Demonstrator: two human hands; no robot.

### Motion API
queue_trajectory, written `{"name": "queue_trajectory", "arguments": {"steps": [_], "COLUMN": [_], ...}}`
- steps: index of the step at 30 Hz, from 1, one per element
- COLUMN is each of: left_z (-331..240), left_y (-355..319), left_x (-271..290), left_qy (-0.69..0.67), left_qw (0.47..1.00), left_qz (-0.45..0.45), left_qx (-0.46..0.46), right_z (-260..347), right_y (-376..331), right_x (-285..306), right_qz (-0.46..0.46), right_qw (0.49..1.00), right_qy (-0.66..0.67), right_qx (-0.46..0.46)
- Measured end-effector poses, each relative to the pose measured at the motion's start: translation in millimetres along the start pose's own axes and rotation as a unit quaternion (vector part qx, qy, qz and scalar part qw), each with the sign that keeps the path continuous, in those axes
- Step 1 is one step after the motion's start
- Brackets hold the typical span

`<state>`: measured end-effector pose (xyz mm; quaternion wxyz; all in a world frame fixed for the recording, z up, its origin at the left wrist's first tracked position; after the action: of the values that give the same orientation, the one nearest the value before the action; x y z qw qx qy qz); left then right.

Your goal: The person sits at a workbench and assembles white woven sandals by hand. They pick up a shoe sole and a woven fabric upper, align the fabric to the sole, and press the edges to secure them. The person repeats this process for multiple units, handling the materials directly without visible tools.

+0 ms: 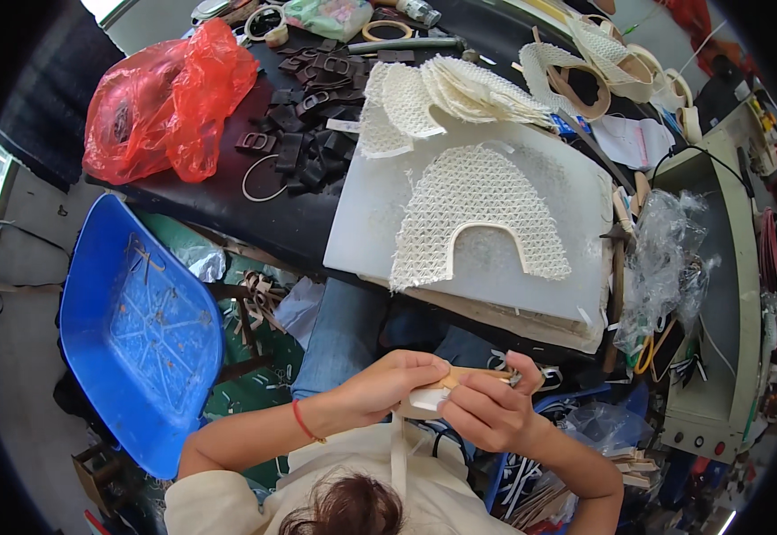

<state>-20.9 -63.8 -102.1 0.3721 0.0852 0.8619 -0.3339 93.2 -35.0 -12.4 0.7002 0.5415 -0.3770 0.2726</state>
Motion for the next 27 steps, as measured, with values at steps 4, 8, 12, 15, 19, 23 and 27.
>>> {"name": "queue_trajectory", "arguments": {"steps": [4, 8, 12, 15, 19, 23, 27], "left_z": [-28, -25, -14, 4, -1, -50, -38], "left_y": [-7, -5, -6, 9, 14, -22, -36], "left_x": [-18, -19, -22, -16, -5, -1, -15], "left_qy": [0.077, 0.094, 0.067, 0.016, 0.058, 0.333, 0.468], "left_qw": [0.992, 0.989, 0.996, 0.998, 0.997, 0.863, 0.783], "left_qz": [0.052, 0.097, 0.054, 0.048, 0.040, -0.047, -0.086], "left_qx": [-0.084, -0.065, 0.002, 0.027, -0.029, -0.378, -0.400], "right_z": [-9, -1, 14, 11, 5, -31, -40], "right_y": [4, 5, -2, -9, 4, 20, 26], "right_x": [4, 12, 8, -4, -3, 10, 5], "right_qz": [0.001, -0.036, -0.053, -0.062, -0.002, 0.084, 0.099], "right_qw": [0.998, 0.999, 0.994, 0.993, 0.999, 0.973, 0.959], "right_qy": [0.056, 0.016, -0.046, -0.038, 0.038, 0.177, 0.216], "right_qx": [-0.014, -0.004, 0.087, 0.096, 0.036, -0.120, -0.152]}}
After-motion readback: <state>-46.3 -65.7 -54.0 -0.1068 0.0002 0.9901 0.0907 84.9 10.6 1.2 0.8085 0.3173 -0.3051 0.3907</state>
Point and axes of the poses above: each hand's wrist, its own y-axis towards the middle knuckle, its own x-axis out of the back of the hand, z = x × y, the point moved 5 cm from there along y, towards the middle knuckle, and after that the axes turned 3 degrees about -x, right-handed, at the moved point
